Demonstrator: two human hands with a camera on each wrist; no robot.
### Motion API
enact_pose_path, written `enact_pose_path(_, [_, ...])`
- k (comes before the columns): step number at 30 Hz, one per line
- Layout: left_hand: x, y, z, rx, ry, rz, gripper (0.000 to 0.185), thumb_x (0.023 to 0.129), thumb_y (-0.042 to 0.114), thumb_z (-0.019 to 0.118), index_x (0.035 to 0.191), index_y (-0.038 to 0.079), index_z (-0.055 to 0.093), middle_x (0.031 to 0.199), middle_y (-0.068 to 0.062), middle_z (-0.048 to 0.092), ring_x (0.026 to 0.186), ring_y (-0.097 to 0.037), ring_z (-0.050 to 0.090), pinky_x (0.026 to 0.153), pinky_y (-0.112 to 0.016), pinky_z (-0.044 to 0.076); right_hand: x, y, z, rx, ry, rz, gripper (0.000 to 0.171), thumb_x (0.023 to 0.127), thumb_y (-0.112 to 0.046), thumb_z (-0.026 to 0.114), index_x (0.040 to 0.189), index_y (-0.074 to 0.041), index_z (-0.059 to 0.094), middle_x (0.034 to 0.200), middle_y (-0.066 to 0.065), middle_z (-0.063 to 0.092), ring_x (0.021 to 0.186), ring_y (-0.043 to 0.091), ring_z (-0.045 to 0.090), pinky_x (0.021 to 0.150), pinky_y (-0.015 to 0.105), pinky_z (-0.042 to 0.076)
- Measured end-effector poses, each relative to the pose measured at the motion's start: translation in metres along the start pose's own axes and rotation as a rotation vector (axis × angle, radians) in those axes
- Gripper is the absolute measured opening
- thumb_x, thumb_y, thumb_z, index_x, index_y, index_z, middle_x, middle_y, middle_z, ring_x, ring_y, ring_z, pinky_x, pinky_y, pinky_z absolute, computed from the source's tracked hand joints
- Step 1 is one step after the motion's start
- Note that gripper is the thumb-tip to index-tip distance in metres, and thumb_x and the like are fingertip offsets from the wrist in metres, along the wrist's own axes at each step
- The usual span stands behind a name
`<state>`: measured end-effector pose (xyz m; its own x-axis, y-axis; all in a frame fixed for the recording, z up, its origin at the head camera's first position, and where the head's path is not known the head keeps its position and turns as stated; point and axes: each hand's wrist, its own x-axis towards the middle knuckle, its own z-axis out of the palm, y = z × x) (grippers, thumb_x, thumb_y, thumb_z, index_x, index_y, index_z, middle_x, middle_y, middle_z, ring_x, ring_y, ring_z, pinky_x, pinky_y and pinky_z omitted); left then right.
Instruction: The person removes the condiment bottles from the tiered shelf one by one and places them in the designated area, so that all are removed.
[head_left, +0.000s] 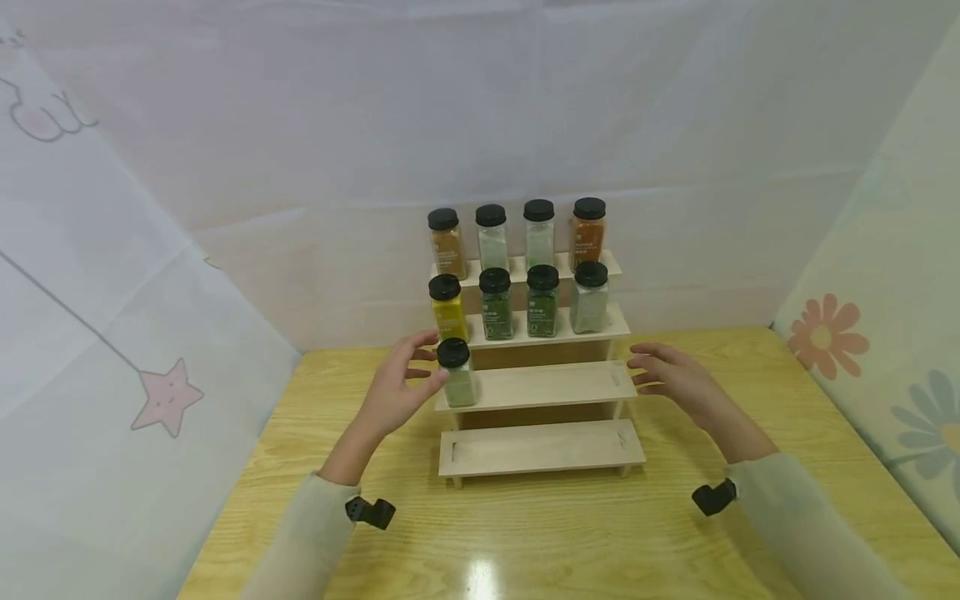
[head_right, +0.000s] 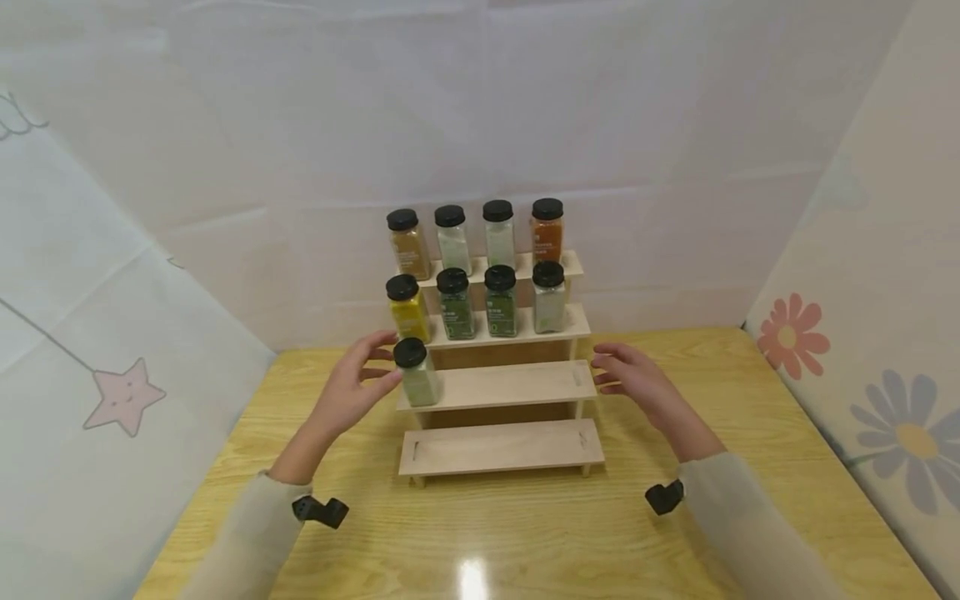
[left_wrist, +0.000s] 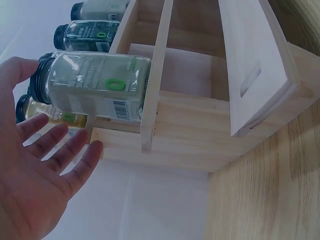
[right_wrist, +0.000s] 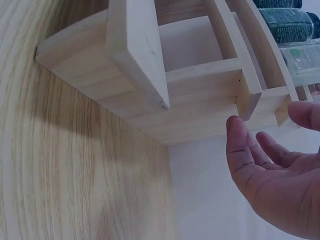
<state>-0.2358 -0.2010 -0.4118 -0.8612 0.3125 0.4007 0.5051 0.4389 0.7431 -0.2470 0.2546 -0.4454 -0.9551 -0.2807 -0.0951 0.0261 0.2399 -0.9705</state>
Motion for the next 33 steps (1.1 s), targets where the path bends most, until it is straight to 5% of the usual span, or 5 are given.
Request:
enact_pose_path(13, [0.004, 0.001, 0.008, -0.018, 0.005, 0.029, 0.064, 0.093, 0.022, 0.074, 0.150, 0.015, 0.045, 0.143, -0.008, 0.052, 0.118, -0.031, 0.058, 0.090, -0.047, 0.056, 0.009, 0.000, 0.010, 0.018, 0.012, 0.053, 0.061, 0.107, -0.032, 0.052, 0.153, 0.004, 0.033, 0.142, 0.021, 0.045, 0.105, 0.023, 0.056, 0.086, 0.025, 0.053])
enact_pose_path(20, [0.005, 0.005, 0.011, -0.029, 0.004, 0.013, 0.067, 0.091, 0.021, 0.077, 0.150, 0.016, 0.046, 0.143, -0.007, 0.053, 0.120, -0.028, 0.057, 0.090, -0.047, 0.056, 0.014, 0.004, 0.012, 0.052, -0.010, 0.080, 0.064, 0.107, -0.033, 0.052, 0.154, 0.006, 0.030, 0.125, 0.010, 0.057, 0.097, 0.017, 0.061, 0.085, 0.032, 0.055])
enact_pose_path(33, [0.006, 0.009, 0.017, -0.035, -0.003, -0.008, 0.073, 0.087, 0.007, 0.080, 0.151, 0.006, 0.044, 0.142, -0.019, 0.052, 0.125, -0.038, 0.054, 0.094, -0.056, 0.052, 0.016, 0.008, 0.017, 0.106, -0.014, 0.130, 0.060, 0.106, -0.024, 0.053, 0.155, 0.002, 0.029, 0.131, 0.015, 0.054, 0.097, 0.014, 0.064, 0.084, 0.039, 0.056])
